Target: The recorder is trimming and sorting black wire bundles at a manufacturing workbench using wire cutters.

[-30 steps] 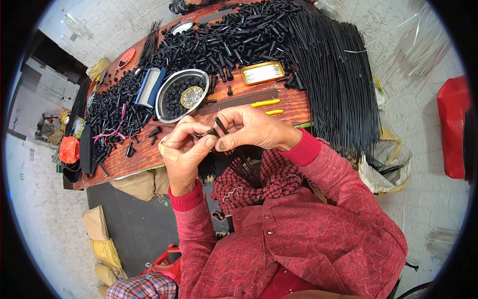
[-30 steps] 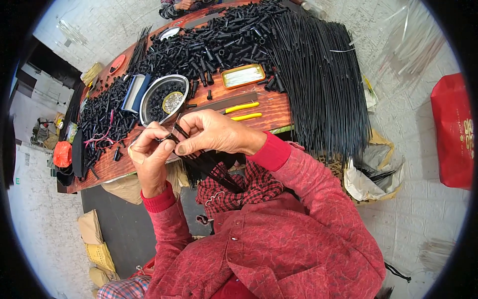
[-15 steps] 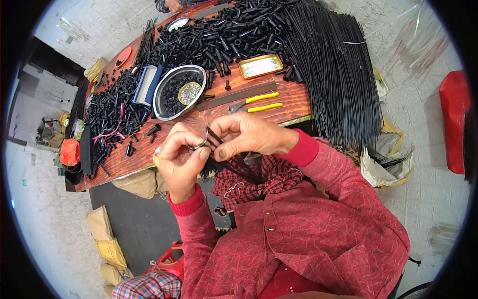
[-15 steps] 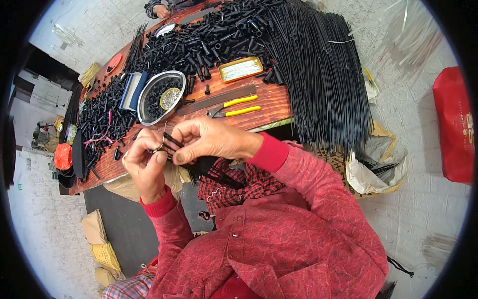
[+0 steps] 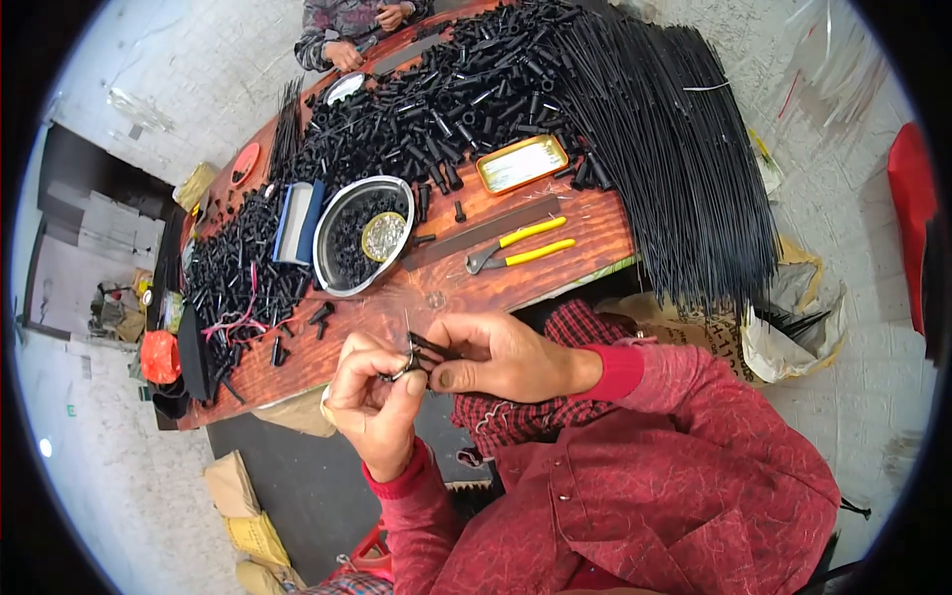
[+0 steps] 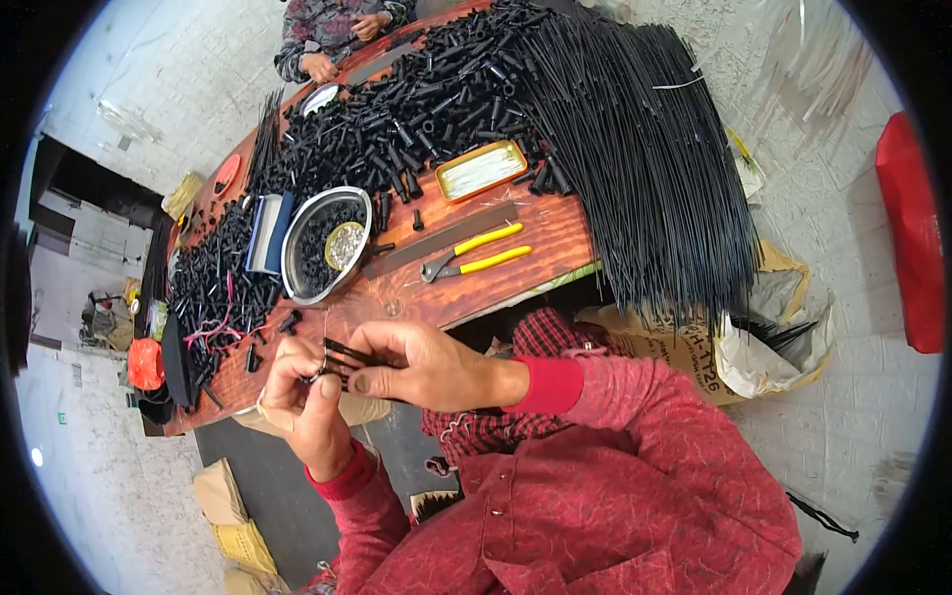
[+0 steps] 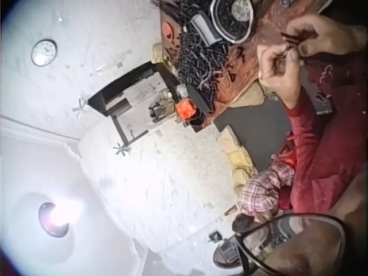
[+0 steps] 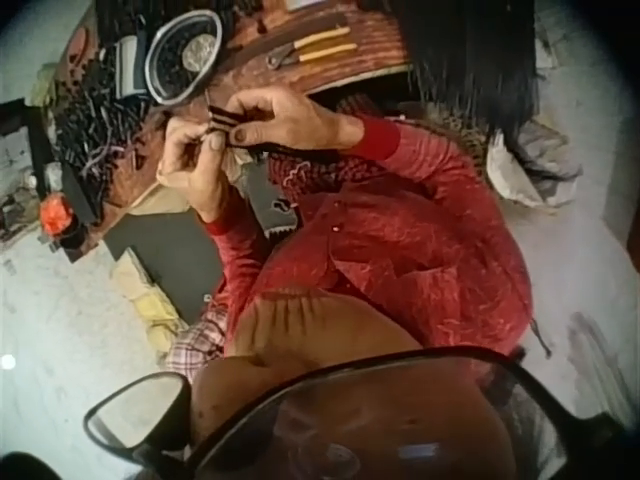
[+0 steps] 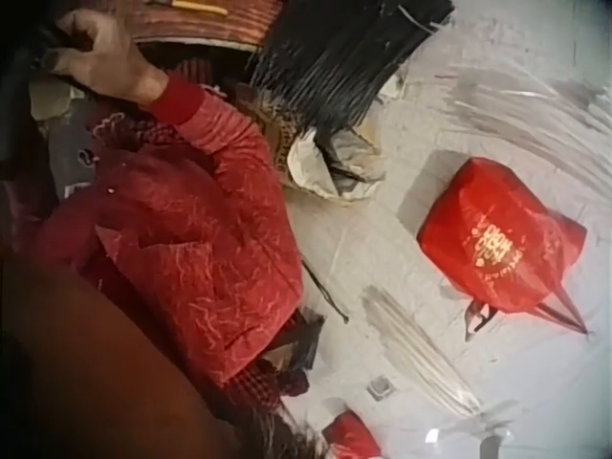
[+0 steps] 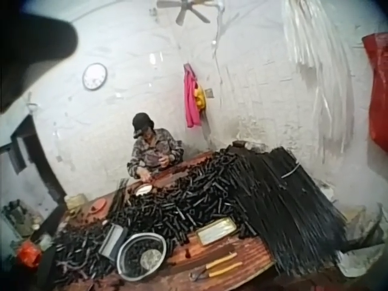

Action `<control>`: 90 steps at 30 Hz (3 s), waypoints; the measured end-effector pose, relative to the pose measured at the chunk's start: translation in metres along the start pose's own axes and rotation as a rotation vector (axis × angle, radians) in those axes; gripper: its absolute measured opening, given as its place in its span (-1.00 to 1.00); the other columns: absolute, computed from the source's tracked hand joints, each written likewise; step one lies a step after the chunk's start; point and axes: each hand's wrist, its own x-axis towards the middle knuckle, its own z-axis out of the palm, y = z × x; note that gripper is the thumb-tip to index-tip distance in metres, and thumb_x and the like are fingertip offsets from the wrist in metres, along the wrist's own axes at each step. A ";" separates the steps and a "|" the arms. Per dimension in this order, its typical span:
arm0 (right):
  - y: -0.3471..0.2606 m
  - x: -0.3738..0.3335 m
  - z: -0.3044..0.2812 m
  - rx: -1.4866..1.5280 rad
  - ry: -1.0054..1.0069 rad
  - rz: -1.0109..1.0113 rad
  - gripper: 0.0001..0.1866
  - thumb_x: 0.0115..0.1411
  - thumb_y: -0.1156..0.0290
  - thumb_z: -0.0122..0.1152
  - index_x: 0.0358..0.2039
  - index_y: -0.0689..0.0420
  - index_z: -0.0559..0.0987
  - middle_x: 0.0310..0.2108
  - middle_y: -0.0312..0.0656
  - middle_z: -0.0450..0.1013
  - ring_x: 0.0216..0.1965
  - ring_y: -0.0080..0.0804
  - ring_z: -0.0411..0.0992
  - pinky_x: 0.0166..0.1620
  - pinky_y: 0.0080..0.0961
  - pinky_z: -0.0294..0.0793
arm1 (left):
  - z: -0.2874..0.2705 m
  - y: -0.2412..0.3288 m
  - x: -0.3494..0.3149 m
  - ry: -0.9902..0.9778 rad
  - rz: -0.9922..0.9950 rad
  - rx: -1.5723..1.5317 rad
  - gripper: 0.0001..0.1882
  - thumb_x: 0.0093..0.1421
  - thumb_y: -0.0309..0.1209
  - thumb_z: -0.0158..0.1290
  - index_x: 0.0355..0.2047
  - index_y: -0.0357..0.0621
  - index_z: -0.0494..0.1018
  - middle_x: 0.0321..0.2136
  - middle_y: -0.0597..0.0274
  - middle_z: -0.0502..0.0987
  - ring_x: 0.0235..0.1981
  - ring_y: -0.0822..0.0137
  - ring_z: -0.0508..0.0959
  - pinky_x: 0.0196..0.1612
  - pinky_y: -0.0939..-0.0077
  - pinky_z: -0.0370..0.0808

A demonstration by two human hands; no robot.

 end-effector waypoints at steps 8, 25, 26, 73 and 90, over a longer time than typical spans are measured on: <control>-0.011 0.004 -0.006 -0.054 0.100 -0.091 -0.78 0.27 0.48 0.20 -0.10 0.24 0.49 -0.26 -0.30 0.47 -0.17 -0.65 0.38 -0.09 -0.57 0.40 | 0.004 -0.014 0.015 0.001 0.007 -0.100 -0.76 -0.06 -0.57 0.33 -0.36 -0.21 0.53 -0.50 0.29 0.39 -0.44 0.43 0.37 -0.35 0.60 0.30; -0.005 0.012 -0.040 0.011 0.060 0.042 -0.75 0.29 0.41 0.22 -0.11 0.25 0.45 -0.15 -0.24 0.44 -0.09 -0.55 0.39 0.01 -0.54 0.39 | -0.028 -0.043 0.068 -0.254 -0.068 0.065 -0.86 0.16 -0.49 0.15 -0.28 -0.29 0.54 -0.46 0.20 0.53 -0.44 0.42 0.48 -0.35 0.60 0.41; -0.003 0.013 -0.042 0.004 0.070 0.023 -0.75 0.29 0.40 0.22 -0.11 0.25 0.45 -0.14 -0.23 0.45 -0.08 -0.53 0.40 0.02 -0.52 0.39 | -0.041 -0.054 0.081 -0.201 -0.135 0.175 -0.87 0.29 -0.46 0.01 -0.29 -0.28 0.50 -0.49 0.21 0.51 -0.48 0.43 0.46 -0.38 0.63 0.40; -0.014 0.015 -0.051 0.003 0.120 0.021 -0.63 0.26 0.27 0.27 -0.05 0.24 0.48 -0.18 -0.29 0.49 -0.21 -0.62 0.41 -0.10 -0.60 0.42 | -0.118 -0.189 0.163 -0.061 -0.441 0.277 -0.64 0.12 -0.52 0.13 -0.03 -0.29 0.52 -0.39 0.41 0.48 -0.38 0.59 0.47 -0.27 0.64 0.50; 0.003 0.038 -0.023 -0.089 0.023 -0.063 -0.72 0.30 0.26 0.21 -0.16 0.22 0.47 -0.33 -0.38 0.43 -0.34 -0.70 0.34 -0.26 -0.67 0.35 | -0.071 -0.050 0.071 -0.339 -0.580 -0.672 -0.56 0.15 -0.49 0.13 0.03 -0.42 0.41 -0.24 0.09 0.50 -0.27 0.35 0.52 -0.28 0.59 0.57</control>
